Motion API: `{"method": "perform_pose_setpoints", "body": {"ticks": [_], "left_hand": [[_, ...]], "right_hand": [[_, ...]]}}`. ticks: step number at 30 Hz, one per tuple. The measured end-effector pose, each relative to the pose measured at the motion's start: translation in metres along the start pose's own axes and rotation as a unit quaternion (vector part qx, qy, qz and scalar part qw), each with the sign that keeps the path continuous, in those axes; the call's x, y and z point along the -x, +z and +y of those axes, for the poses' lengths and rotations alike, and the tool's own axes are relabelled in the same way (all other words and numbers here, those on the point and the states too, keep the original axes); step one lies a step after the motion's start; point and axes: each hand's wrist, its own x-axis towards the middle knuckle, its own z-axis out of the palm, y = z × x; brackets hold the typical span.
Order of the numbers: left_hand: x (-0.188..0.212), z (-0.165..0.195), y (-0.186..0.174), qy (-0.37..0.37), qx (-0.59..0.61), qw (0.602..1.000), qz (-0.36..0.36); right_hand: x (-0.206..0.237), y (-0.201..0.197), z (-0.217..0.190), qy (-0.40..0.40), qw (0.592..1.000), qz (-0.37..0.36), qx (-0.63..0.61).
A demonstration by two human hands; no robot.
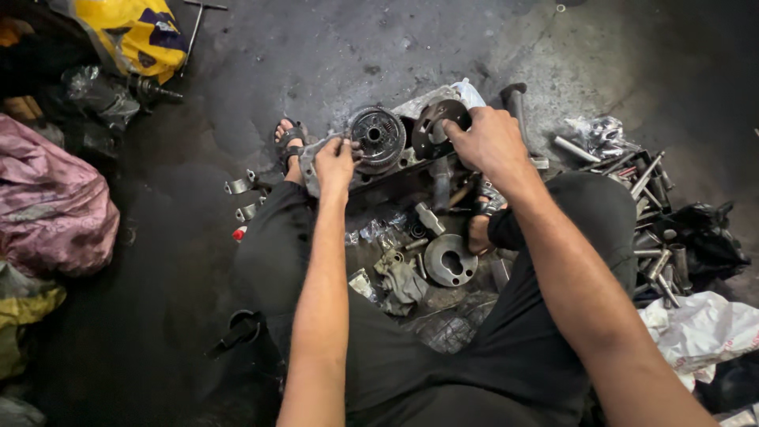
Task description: The person sits on the floor and works on an engine block, using a hammer and metal rod to tap and adjust a circular gear-like component. They wipe the component with a cloth and repeatedly strike it to seat it into the block.
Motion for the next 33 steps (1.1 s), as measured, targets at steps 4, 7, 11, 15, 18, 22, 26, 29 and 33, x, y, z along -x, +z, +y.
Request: {"method": "perform_pose_setpoints", "body": {"ticks": [4, 7, 11, 15, 18, 22, 26, 29, 33], "left_hand": [[0.006, 0.003, -0.009, 0.167, -0.299, 0.934, 0.096], [0.011, 0.011, -0.01, 0.241, -0.336, 0.902, 0.122], [0.021, 0.022, 0.001, 0.266, -0.368, 0.889, 0.064], [0.031, 0.023, 0.019, 0.261, -0.458, 0.85, -0.013], [0.032, 0.023, 0.025, 0.252, -0.482, 0.839, 0.005], [0.03, 0.026, 0.023, 0.215, -0.509, 0.834, -0.003], [0.037, 0.031, 0.02, 0.211, -0.508, 0.835, -0.004], [0.044, 0.034, 0.018, 0.183, -0.515, 0.837, -0.027], [0.047, 0.03, 0.016, 0.209, -0.536, 0.818, -0.026]], "right_hand": [[0.001, 0.005, -0.004, 0.026, 1.0, -0.01, 0.001], [0.0, 0.008, -0.003, -0.003, 1.0, -0.012, 0.026], [-0.001, 0.012, -0.001, -0.01, 0.999, -0.011, 0.034], [-0.003, 0.018, 0.002, 0.019, 1.0, -0.006, 0.024], [-0.003, 0.02, 0.004, 0.009, 0.998, -0.011, 0.056], [-0.002, 0.024, 0.004, -0.003, 0.999, 0.003, 0.05], [0.001, 0.027, -0.002, 0.011, 0.999, -0.005, 0.048], [0.005, 0.027, -0.007, 0.031, 0.999, -0.014, 0.036], [0.012, 0.025, -0.013, 0.029, 0.998, -0.034, 0.05]]}}
